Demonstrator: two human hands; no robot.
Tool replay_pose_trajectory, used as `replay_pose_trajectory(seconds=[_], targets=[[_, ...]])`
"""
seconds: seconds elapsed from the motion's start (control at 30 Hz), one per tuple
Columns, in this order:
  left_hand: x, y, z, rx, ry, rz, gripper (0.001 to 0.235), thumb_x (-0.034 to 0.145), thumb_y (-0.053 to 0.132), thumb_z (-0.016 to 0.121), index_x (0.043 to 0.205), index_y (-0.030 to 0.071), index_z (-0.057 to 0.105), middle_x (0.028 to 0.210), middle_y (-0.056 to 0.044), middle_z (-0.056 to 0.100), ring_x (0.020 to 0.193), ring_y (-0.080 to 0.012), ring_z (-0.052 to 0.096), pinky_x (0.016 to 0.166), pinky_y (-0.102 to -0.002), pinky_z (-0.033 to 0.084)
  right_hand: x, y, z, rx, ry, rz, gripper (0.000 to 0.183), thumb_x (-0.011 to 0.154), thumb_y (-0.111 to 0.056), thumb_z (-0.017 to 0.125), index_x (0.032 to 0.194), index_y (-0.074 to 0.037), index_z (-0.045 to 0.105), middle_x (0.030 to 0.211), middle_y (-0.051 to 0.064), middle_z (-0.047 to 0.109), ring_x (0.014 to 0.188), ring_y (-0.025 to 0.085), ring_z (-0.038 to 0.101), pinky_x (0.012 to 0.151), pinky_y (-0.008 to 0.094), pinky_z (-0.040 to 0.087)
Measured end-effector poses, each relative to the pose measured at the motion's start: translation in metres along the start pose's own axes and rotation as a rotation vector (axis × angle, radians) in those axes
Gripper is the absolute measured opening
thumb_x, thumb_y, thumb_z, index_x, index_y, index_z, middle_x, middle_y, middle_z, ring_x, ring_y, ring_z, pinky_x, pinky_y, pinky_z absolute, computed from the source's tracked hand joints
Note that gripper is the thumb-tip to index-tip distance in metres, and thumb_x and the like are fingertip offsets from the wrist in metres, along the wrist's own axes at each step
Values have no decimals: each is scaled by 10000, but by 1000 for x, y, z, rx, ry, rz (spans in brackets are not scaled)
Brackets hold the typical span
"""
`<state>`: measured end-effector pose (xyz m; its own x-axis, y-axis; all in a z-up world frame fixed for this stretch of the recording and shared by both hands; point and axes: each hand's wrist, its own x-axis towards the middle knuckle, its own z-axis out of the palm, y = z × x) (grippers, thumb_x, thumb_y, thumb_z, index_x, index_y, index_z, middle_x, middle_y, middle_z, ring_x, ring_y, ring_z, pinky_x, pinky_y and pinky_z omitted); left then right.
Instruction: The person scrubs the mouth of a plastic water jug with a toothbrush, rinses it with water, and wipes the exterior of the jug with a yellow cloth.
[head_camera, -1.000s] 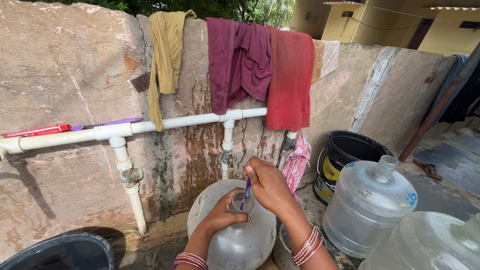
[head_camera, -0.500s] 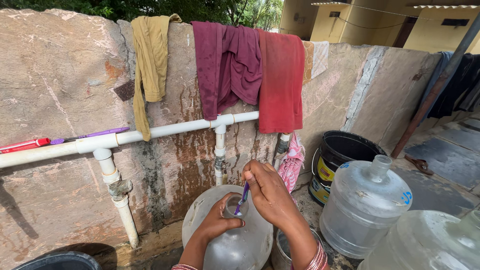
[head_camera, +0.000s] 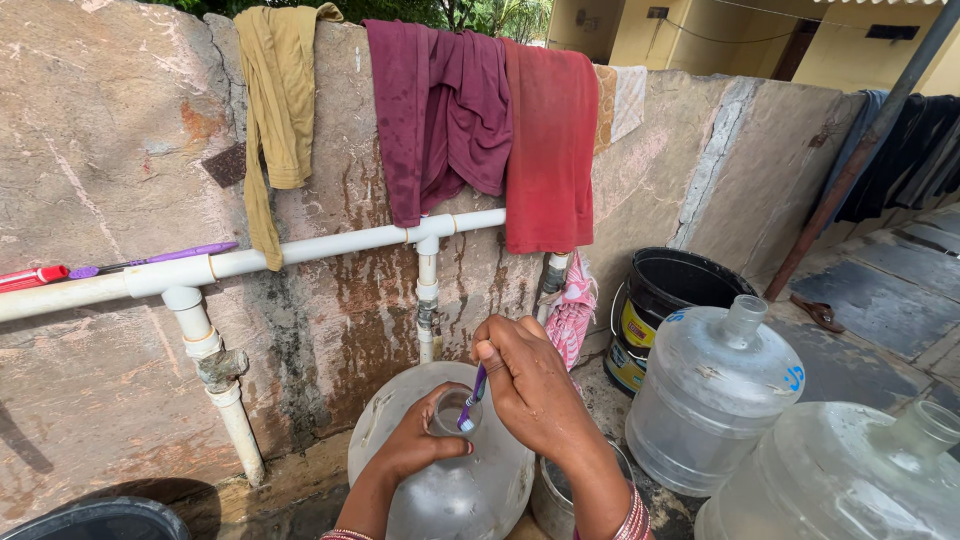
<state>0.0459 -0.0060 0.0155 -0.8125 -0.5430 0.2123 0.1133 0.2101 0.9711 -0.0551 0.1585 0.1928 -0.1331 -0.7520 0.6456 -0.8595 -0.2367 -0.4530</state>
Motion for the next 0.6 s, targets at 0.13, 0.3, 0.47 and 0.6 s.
replay_pose_trajectory(seconds=[0.13,0.3,0.47,0.6], targets=[[-4,5,5,14,8,26,761,591,95,838,1314,97,601,1233,-51,703,1222,-193,620,1101,-321,415,-2,18,33,18,-53,-46,120,997,-126,537,939,-25,563,864,140,634,894,362,563,789,457,436],[-8,1,34,422,411,243,788,620,244,902,1303,83,544,1181,-140,710,1146,-335,666,968,-406,511,-6,40,53,-73,-120,-132,42,927,-46,542,952,-14,535,847,164,630,868,397,572,874,478,424],[-5,13,20,466,234,218,808,625,291,902,1316,79,540,1203,-174,701,1162,-342,679,995,-413,512,-5,19,11,23,25,-36,97,978,-108,521,926,-31,547,813,146,621,844,353,579,764,451,455],[-3,19,9,596,-21,99,989,586,285,956,1425,93,470,1335,-196,602,1290,-348,551,1073,-403,429,-4,23,17,7,12,45,210,1020,-196,545,894,-29,566,801,155,624,838,366,582,768,456,457]])
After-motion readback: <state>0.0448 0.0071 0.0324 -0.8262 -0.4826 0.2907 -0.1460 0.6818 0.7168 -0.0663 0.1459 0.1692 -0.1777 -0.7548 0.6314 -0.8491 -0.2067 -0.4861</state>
